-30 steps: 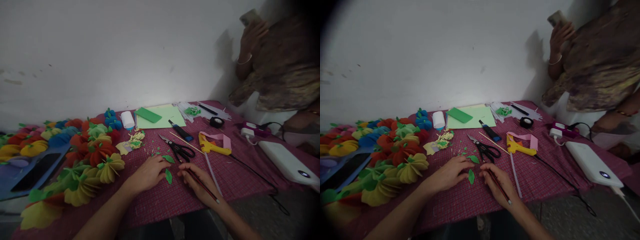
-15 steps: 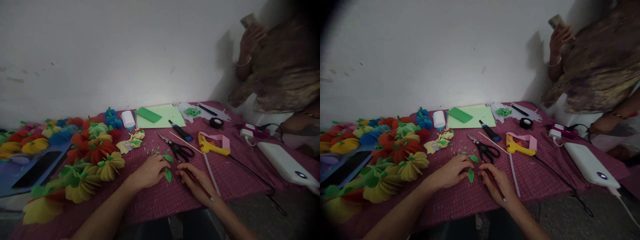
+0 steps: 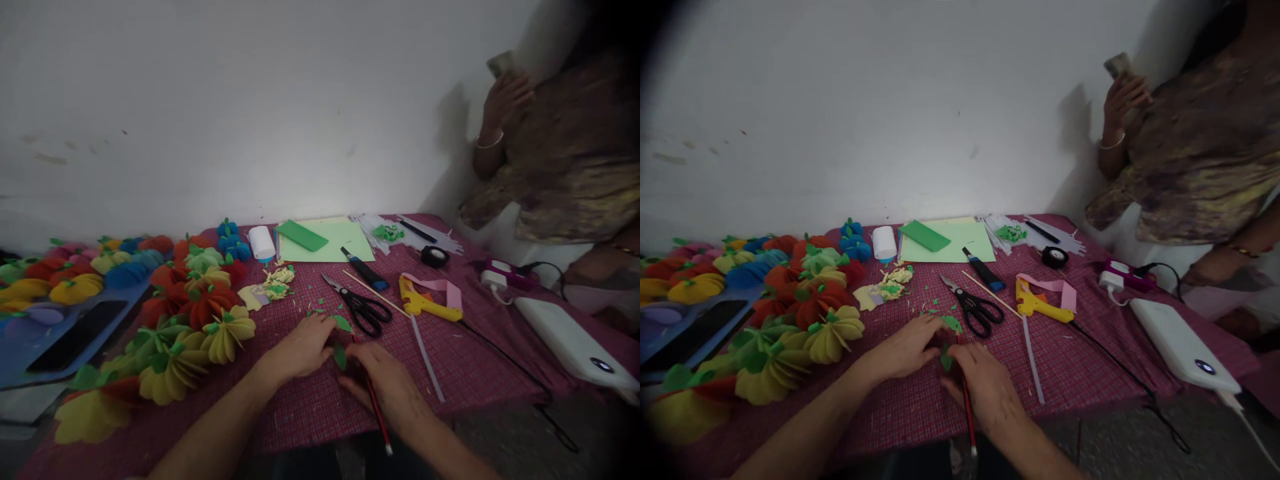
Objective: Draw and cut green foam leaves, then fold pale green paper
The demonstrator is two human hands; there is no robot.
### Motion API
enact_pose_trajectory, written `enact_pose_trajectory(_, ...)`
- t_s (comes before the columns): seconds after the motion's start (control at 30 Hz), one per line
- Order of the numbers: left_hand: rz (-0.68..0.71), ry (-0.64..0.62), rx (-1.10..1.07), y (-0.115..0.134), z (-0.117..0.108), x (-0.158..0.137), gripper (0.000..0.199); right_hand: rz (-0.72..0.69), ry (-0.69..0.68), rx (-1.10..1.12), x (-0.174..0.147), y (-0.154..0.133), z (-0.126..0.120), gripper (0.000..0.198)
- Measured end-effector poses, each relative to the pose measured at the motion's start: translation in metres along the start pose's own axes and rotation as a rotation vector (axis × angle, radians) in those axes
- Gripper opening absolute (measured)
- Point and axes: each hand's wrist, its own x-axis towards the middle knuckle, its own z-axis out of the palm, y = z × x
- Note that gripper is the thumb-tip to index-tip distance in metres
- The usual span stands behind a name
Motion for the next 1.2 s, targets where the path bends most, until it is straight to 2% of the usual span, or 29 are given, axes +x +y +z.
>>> enact_pose_trajectory(0.2, -0.040, 0.033, -0.132, -0.006, 0.000, 0.000, 0.027, -0.015, -0.138, -0.256, 0.010, -0.016, 0.002, 0.017)
enact_pose_trajectory(0.37, -0.005, 0.060, -0.153, -0.007, -0.003, -0.002, 0.023, 0.038, -0.120, -0.311, 0.010, -0.013, 0.009, 0.022)
enact_pose_trajectory(0.47, 0.011, 0.081, -0.160, -0.008, -0.004, -0.002, 0.022, 0.072, -0.037, -0.150, 0.006, -0.005, 0.012, 0.023)
enact_pose_trajectory(0.57, -0.011, 0.103, -0.230, -0.010, -0.003, 0.000, 0.031, 0.164, 0.076, 0.237, 0.005, 0.002, 0.008, 0.013)
enact_pose_trajectory(0.67, -0.036, 0.079, -0.478, -0.007, -0.002, 0.003, 0.039, 0.320, 0.125, 0.622, 0.006, 0.004, -0.003, 0.005)
enact_pose_trajectory(0.77, -0.095, 0.004, -0.733, 0.001, -0.004, 0.005, 0.028, 0.426, 0.139, 0.827, 0.008, 0.002, -0.009, 0.013)
enact_pose_trajectory(0.83, -0.163, -0.020, -0.873, 0.006, -0.005, 0.005, 0.020, 0.444, 0.135, 0.902, 0.008, -0.001, -0.009, 0.015)
enact_pose_trajectory(0.97, -0.222, 0.004, -1.087, 0.008, -0.003, 0.006, 0.022, 0.437, 0.135, 0.954, 0.008, -0.005, -0.005, 0.018)
enact_pose_trajectory(1.07, -0.214, 0.021, -1.115, 0.006, 0.001, 0.007, 0.023, 0.408, 0.120, 0.922, 0.007, -0.005, -0.003, 0.017)
enact_pose_trajectory(1.2, -0.204, -0.017, -1.135, 0.005, 0.007, 0.009, 0.025, 0.356, 0.105, 0.854, 0.005, -0.003, 0.002, 0.021)
